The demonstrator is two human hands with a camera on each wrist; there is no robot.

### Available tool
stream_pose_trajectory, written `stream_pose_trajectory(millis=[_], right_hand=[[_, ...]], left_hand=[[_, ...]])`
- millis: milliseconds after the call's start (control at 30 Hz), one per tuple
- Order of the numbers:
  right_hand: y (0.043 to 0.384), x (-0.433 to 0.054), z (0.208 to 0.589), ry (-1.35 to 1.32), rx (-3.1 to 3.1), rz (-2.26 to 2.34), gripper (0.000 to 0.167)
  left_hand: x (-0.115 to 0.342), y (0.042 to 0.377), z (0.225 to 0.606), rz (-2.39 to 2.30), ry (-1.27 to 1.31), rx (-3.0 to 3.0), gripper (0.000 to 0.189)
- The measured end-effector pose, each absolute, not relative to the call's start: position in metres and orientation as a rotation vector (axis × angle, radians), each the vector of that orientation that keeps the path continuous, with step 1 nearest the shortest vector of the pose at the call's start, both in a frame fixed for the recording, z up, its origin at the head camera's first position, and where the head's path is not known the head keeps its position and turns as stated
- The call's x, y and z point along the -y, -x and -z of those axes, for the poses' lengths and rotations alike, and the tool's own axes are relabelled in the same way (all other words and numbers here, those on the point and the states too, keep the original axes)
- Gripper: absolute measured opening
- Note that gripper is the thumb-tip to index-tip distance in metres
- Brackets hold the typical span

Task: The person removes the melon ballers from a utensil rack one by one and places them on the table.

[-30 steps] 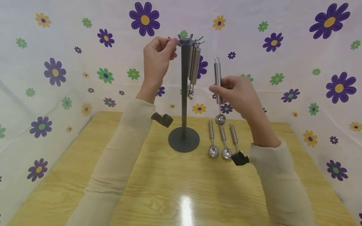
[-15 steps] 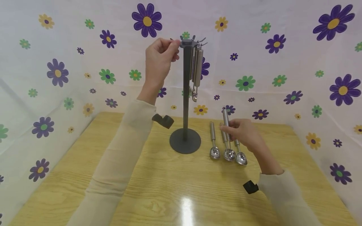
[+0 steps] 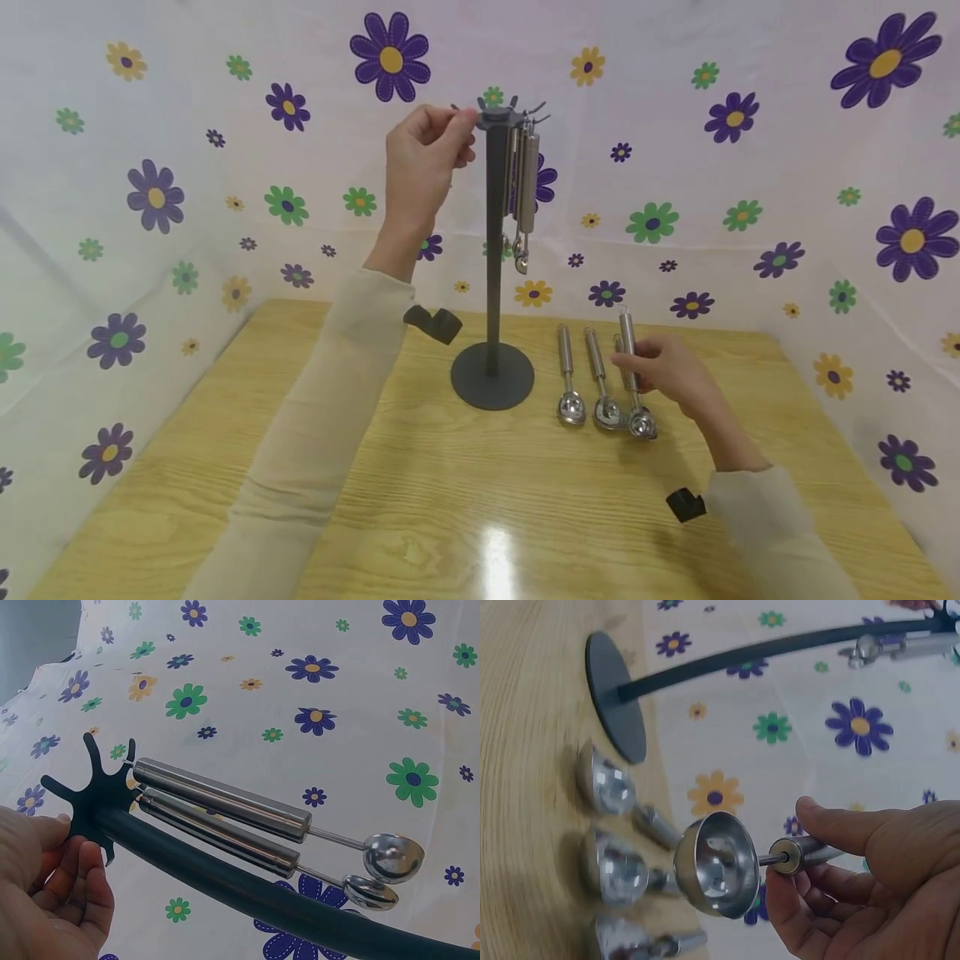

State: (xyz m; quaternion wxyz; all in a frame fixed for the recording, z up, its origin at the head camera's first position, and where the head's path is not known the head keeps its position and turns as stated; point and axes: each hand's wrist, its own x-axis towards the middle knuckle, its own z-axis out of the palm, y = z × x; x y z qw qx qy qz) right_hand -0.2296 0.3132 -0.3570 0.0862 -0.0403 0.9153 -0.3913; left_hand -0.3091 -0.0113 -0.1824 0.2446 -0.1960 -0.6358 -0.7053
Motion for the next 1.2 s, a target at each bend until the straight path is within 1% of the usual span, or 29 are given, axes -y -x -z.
stream_pose_trajectory(millis=[133,267,467,667,800,1067,1200], right_hand=[[0.231,-0.335,0.365,0.077,-2.740,1.109,0.055],[0.231,-0.355,0.373,0.047,-2.737,1.104,0.054],[0.233,-0.374,0.382,-0.049,-2.707,1.111,0.054],[0.241,-0.381,0.395,-0.102,-2.671,1.133,0.053],[0.248,-0.383,0.405,-0.092,-2.665,1.173,0.053],[0.261,-0.380,0.414,-0.095,-2.684,1.177,0.061],[0.266,-0.377,0.416,-0.093,-2.717,1.151,0.058]], left_hand=[[0.012,0.309,0.183,1.936,0.542,1.728,0.014],[0.012,0.309,0.184,1.943,0.553,1.720,0.015],[0.011,0.309,0.183,1.948,0.563,1.708,0.015],[0.011,0.309,0.184,1.955,0.562,1.705,0.014],[0.011,0.309,0.184,1.959,0.556,1.706,0.014],[0.012,0.309,0.184,1.951,0.547,1.714,0.014],[0.012,0.309,0.183,1.948,0.542,1.716,0.015]])
